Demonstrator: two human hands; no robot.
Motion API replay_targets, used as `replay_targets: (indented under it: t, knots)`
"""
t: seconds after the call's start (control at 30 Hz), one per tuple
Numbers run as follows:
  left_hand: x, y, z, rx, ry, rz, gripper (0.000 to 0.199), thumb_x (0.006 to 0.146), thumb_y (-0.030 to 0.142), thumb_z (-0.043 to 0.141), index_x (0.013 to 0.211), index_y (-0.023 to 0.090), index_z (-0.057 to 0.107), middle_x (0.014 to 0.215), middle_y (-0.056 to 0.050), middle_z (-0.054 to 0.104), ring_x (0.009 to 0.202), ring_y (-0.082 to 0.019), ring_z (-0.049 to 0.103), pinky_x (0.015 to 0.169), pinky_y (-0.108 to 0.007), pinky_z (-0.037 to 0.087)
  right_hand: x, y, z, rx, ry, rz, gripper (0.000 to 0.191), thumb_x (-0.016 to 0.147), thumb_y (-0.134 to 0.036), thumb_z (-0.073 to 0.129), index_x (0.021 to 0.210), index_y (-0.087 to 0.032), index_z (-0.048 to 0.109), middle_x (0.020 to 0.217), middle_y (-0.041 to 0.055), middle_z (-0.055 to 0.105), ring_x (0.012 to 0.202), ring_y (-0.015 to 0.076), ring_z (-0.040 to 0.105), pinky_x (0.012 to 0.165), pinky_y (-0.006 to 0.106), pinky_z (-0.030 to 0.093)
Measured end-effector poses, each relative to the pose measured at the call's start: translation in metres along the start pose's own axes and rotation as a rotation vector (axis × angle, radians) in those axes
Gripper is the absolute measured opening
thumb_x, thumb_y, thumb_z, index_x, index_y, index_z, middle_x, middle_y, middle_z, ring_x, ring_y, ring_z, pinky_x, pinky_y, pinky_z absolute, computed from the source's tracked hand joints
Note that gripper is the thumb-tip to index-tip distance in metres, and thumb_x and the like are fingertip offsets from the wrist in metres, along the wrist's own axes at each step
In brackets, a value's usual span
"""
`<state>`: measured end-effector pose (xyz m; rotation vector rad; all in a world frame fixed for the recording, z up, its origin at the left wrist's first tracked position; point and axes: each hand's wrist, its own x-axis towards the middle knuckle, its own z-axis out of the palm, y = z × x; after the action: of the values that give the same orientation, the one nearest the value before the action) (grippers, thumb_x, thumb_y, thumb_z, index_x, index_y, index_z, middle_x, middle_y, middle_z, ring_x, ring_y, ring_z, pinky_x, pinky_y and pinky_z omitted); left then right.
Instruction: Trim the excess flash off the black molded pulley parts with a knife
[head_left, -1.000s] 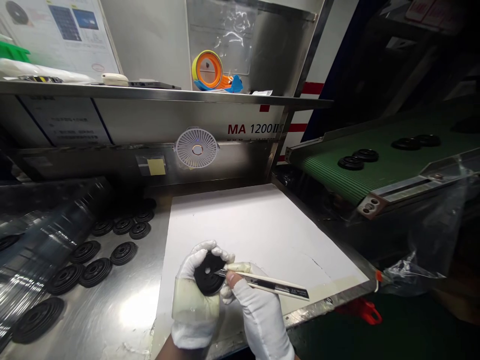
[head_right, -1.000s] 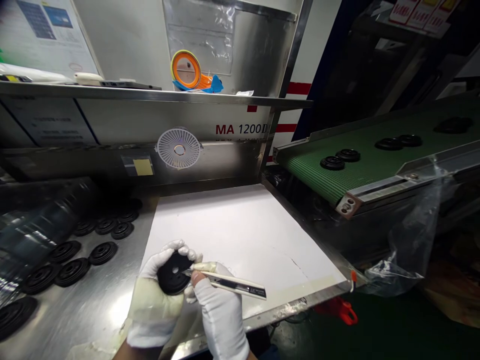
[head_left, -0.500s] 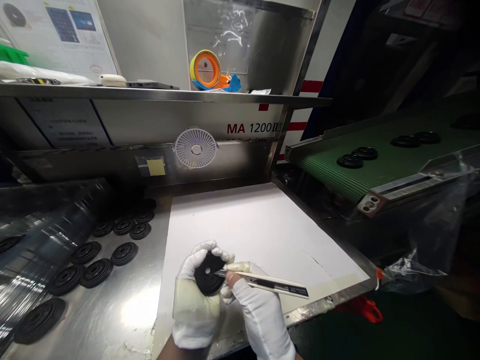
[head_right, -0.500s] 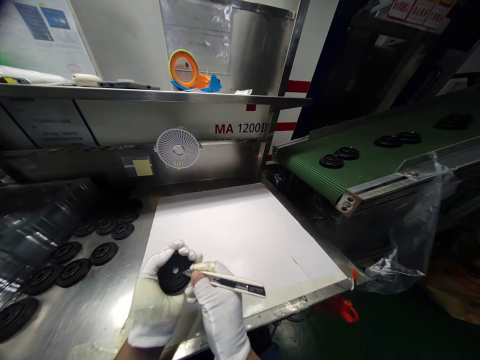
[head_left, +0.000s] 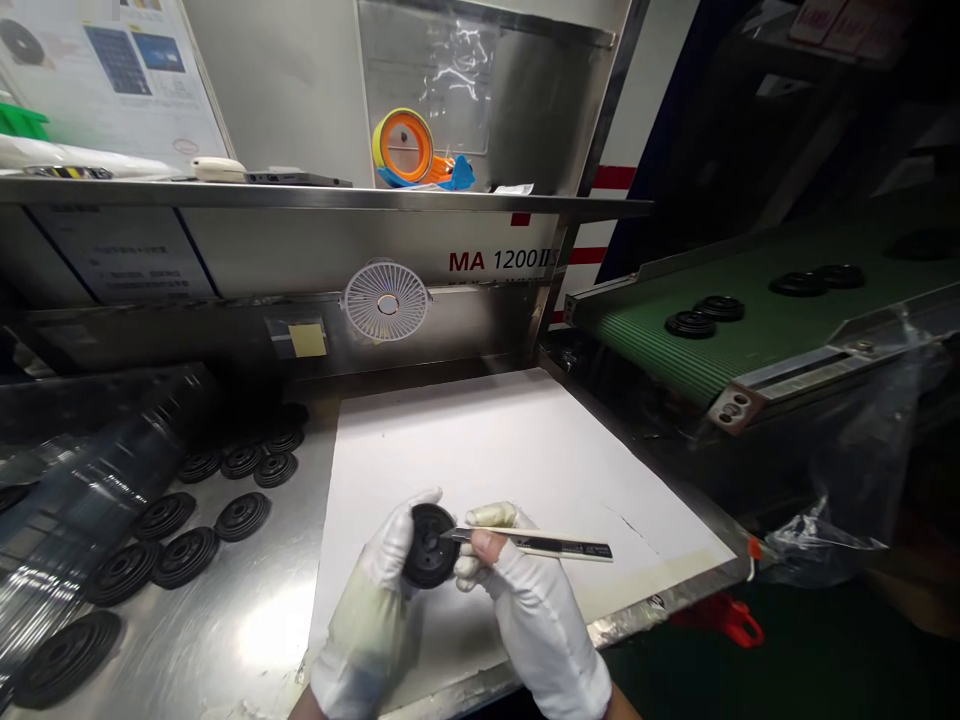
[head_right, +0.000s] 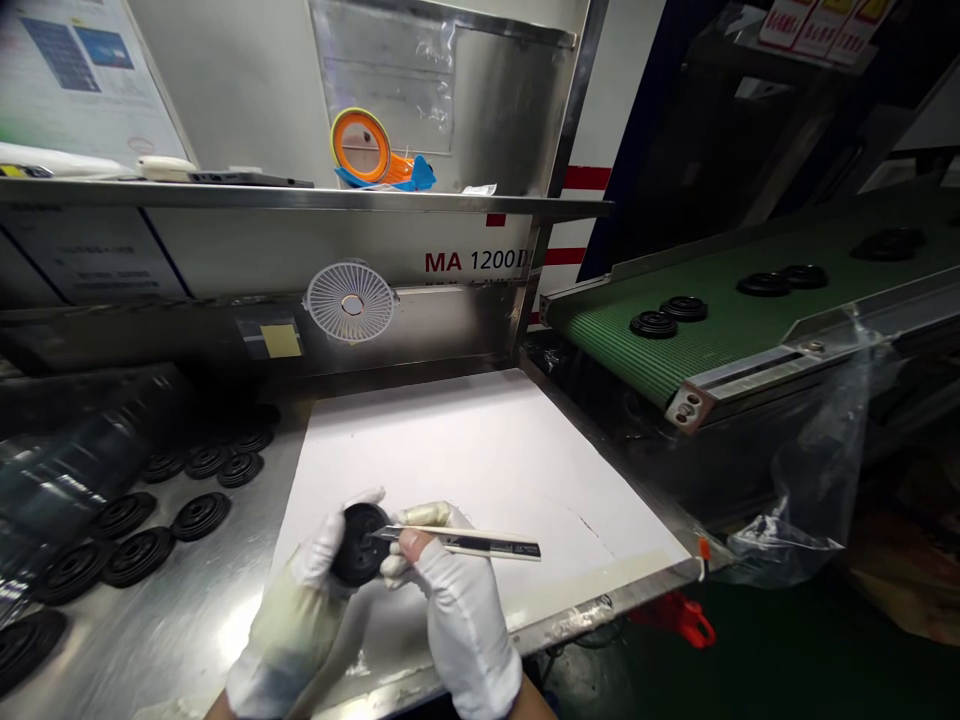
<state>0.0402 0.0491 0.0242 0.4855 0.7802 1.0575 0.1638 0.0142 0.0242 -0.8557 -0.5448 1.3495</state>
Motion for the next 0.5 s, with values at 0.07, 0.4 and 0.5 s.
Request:
replay_targets:
  t: [0.07,0.4,0.5]
  knots:
    - [-0.002,0.001,-0.004,0.119,-0.080,-0.007,0.033,0.075,0.026,0.068,0.106,0.016,0.066,0.099,-0.010,0.068,0.091,-0.024,0.063,0.084,-0.035,0.049,-0.001,-0.003,-0.001,0.152,-0.036,0.059,0.011,0.081,-0.024,0.068,0.088,-0.017,0.062,0.077,0.0011,0.058,0.066,0.0132,0.055,0.063,0.026,0.046]
    - [0.006,-0.005,-0.016,0.384,-0.001,0.202,0.024,0.067,0.022,0.073,0.087,0.017,0.062,0.066,-0.002,0.066,0.054,-0.016,0.060,0.052,-0.026,0.046,-0.012,0.001,-0.003,0.023,0.039,-0.001,0.010,0.082,-0.024,0.068,0.088,-0.018,0.063,0.067,-0.0025,0.050,0.059,0.0094,0.044,0.059,0.022,0.039]
    - [0.004,-0.008,-0.011,0.333,0.053,0.184,0.029,0.061,0.021,0.077,0.085,0.017,0.061,0.073,-0.004,0.068,0.059,-0.016,0.062,0.054,-0.025,0.046,-0.013,0.005,0.000,0.057,0.022,0.030,0.010,0.081,-0.024,0.068,0.086,-0.017,0.062,0.066,-0.0028,0.050,0.058,0.0090,0.043,0.058,0.022,0.038]
